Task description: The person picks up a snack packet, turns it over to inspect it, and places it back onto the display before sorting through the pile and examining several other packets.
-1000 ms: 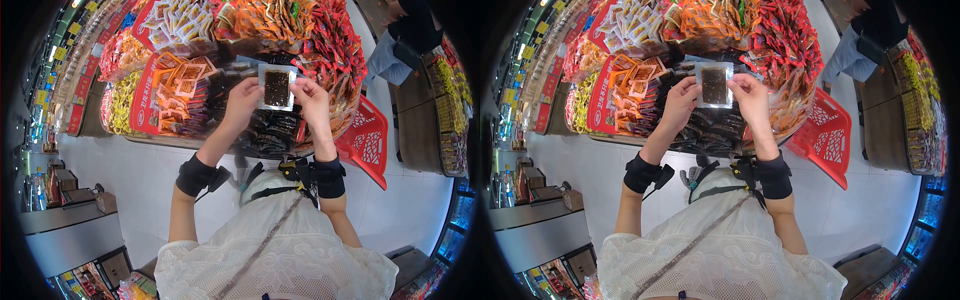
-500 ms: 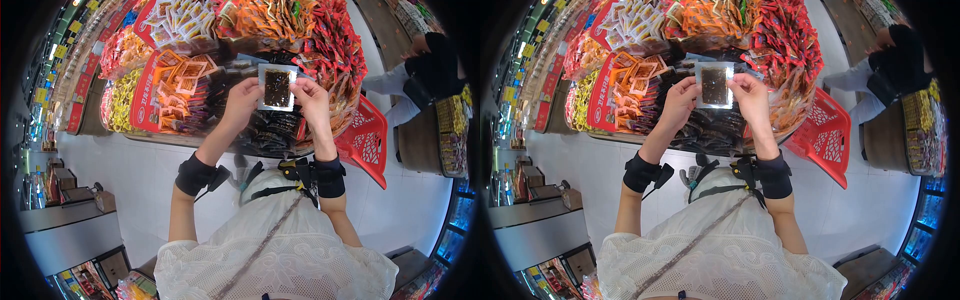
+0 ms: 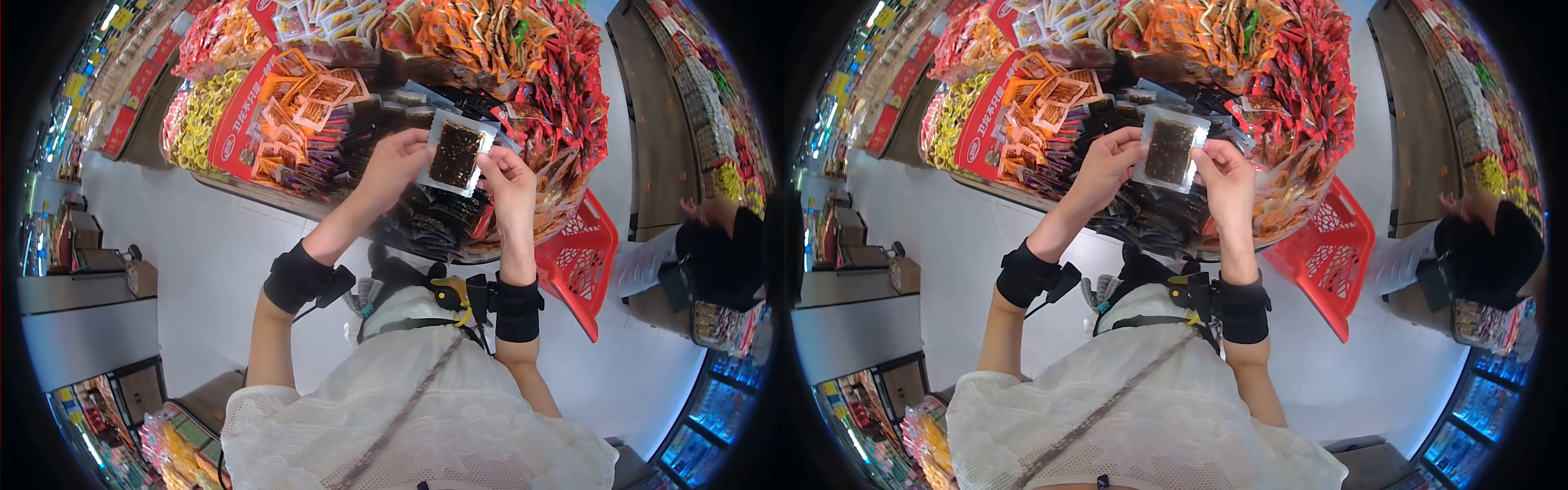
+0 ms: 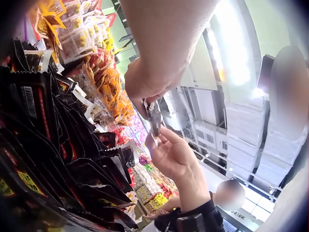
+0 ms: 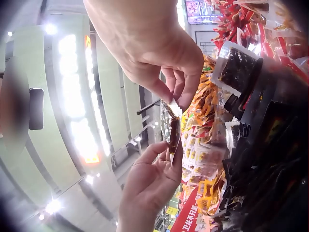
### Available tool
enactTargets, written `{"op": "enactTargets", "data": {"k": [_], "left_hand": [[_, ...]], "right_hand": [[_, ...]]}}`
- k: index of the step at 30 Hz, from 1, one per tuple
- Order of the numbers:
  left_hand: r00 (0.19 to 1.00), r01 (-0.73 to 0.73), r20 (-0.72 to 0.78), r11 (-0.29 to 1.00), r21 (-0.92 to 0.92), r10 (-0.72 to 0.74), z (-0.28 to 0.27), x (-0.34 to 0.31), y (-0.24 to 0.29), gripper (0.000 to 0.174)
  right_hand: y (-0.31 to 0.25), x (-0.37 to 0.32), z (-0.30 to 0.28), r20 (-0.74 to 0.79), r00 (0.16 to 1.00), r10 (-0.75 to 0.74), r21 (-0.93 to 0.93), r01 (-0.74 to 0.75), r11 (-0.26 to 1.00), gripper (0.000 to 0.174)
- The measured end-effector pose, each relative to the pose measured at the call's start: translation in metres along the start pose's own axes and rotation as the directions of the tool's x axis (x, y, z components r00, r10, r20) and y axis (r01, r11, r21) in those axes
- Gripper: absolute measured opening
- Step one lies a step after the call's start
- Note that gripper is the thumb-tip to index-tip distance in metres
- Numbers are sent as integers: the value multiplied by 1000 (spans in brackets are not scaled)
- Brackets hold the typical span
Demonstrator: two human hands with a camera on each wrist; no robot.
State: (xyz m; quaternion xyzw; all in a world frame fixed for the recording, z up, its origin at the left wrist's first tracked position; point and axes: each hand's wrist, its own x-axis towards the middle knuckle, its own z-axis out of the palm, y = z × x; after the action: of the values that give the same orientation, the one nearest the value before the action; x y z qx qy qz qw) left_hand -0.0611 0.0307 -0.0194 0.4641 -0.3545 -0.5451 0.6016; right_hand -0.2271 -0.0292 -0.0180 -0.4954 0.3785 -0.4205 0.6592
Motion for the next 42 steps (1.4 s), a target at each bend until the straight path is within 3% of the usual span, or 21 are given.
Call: {"op": "enactTargets", "data": {"k": [5, 14, 18, 32, 42], "left_hand": [[997, 16, -74, 999, 47, -13, -4, -8, 7, 26], [998, 63, -1, 997, 41, -63, -29, 1, 12, 20], [993, 109, 34, 984, 141, -115, -39, 3, 19, 22], [981, 120, 136, 984, 129, -138, -72, 9, 20, 22], [991, 90, 95, 993, 73, -97, -66, 8, 27, 24]], "right_hand": [[3, 3, 8, 45, 998, 35, -42, -33, 999, 7], [3, 4, 27, 24, 994, 110, -93, -108, 990, 7], [0, 6, 29, 12, 994, 113, -154, -110, 982, 7], [7, 5, 57, -80, 995, 58, -142, -69, 988, 11], [-1, 11, 56, -11, 1000, -10, -128, 9, 992, 9]]}}
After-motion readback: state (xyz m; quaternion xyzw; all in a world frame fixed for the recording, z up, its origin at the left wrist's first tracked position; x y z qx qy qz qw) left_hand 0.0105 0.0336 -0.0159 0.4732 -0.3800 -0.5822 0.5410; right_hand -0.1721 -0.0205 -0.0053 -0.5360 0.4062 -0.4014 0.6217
